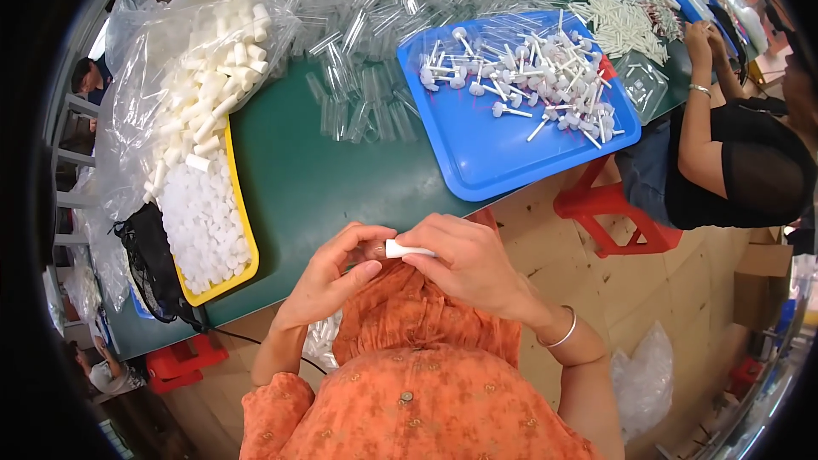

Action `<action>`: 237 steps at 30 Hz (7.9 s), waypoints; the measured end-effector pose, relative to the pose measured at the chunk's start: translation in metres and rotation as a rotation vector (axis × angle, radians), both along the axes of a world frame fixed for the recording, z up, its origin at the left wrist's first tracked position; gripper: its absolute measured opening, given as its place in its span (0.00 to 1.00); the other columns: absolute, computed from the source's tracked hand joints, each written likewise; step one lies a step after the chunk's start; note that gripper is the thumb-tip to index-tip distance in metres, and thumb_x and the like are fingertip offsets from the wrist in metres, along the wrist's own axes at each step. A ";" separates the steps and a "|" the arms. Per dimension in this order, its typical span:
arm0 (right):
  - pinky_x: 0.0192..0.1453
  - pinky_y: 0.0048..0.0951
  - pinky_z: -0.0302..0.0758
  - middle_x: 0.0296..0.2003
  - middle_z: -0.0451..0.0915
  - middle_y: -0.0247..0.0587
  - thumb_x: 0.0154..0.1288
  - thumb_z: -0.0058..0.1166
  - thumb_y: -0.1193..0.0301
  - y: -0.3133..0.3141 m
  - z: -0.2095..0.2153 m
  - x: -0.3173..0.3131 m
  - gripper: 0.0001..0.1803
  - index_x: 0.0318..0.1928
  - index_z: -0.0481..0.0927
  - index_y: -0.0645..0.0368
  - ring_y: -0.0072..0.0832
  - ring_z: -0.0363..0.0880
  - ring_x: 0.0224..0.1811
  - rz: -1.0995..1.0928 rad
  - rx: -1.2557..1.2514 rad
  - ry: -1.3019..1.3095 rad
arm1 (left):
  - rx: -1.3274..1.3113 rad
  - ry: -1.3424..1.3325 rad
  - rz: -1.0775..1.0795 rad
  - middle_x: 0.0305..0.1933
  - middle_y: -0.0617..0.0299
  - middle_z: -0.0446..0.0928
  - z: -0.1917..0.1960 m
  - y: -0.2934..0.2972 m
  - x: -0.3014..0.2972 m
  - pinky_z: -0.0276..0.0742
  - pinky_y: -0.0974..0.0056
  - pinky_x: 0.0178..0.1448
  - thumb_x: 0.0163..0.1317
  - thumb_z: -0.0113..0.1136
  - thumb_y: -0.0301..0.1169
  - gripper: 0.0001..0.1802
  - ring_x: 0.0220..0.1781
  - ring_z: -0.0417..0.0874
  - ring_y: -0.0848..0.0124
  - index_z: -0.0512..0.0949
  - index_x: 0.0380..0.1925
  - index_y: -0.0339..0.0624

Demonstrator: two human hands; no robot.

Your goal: Insert white cotton filters into plastic tubes and attach spray heads.

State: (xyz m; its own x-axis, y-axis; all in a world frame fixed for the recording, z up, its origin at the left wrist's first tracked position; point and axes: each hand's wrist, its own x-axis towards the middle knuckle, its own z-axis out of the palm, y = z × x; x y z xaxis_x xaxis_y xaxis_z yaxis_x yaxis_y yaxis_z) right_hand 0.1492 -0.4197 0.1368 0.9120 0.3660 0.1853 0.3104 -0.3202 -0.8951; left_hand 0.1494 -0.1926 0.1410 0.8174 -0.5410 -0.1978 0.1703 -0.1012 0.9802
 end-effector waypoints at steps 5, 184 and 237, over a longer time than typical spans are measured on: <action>0.36 0.32 0.75 0.35 0.81 0.38 0.57 0.64 0.75 0.003 -0.003 0.005 0.12 0.43 0.82 0.59 0.36 0.80 0.34 0.125 -0.156 -0.215 | 0.272 -0.297 0.028 0.42 0.54 0.72 0.010 -0.011 -0.007 0.74 0.64 0.46 0.64 0.56 0.22 0.15 0.41 0.77 0.65 0.74 0.51 0.38; 0.40 0.24 0.80 0.48 0.78 0.50 0.65 0.53 0.82 0.005 -0.013 -0.011 0.11 0.48 0.76 0.64 0.26 0.81 0.36 -0.225 0.910 0.482 | -0.123 0.335 0.078 0.35 0.64 0.80 0.016 -0.002 0.024 0.65 0.78 0.30 0.72 0.52 0.31 0.13 0.27 0.71 0.84 0.76 0.52 0.36; 0.55 0.32 0.79 0.52 0.81 0.49 0.61 0.58 0.85 0.021 -0.028 -0.027 0.27 0.61 0.67 0.65 0.35 0.83 0.51 -0.111 0.117 -0.051 | -0.131 0.303 0.186 0.40 0.66 0.74 -0.012 -0.015 0.006 0.68 0.76 0.43 0.68 0.41 0.25 0.11 0.39 0.71 0.81 0.72 0.46 0.41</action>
